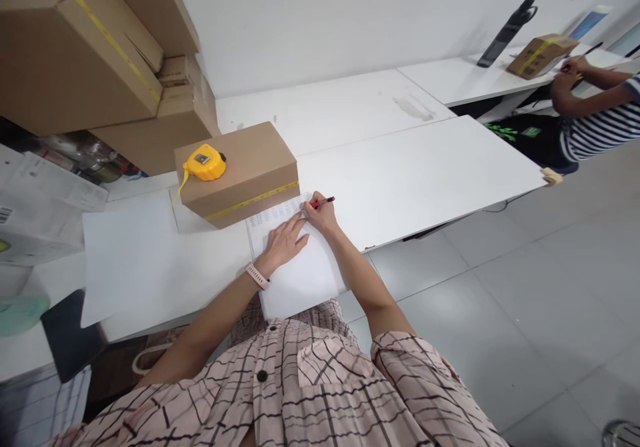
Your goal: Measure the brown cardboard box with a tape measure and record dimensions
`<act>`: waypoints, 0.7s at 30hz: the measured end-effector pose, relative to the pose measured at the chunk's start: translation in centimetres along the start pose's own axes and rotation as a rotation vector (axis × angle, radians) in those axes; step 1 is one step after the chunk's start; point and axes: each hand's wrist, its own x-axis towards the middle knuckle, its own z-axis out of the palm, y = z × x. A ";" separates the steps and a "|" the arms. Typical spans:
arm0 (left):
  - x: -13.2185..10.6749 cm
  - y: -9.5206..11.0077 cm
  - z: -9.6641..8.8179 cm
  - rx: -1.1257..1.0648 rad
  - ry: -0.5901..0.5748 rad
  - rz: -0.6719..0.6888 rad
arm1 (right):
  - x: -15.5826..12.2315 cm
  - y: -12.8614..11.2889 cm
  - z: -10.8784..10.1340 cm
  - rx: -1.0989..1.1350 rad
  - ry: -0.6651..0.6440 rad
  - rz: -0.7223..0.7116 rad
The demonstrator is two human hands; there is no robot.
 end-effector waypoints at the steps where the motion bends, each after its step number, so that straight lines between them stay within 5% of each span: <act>1: 0.0 0.0 0.0 -0.001 0.000 0.000 | 0.0 0.0 0.0 0.007 0.005 -0.002; 21: 0.0 -0.1 0.3 0.008 0.017 -0.011 | 0.3 0.2 0.0 0.019 0.022 -0.007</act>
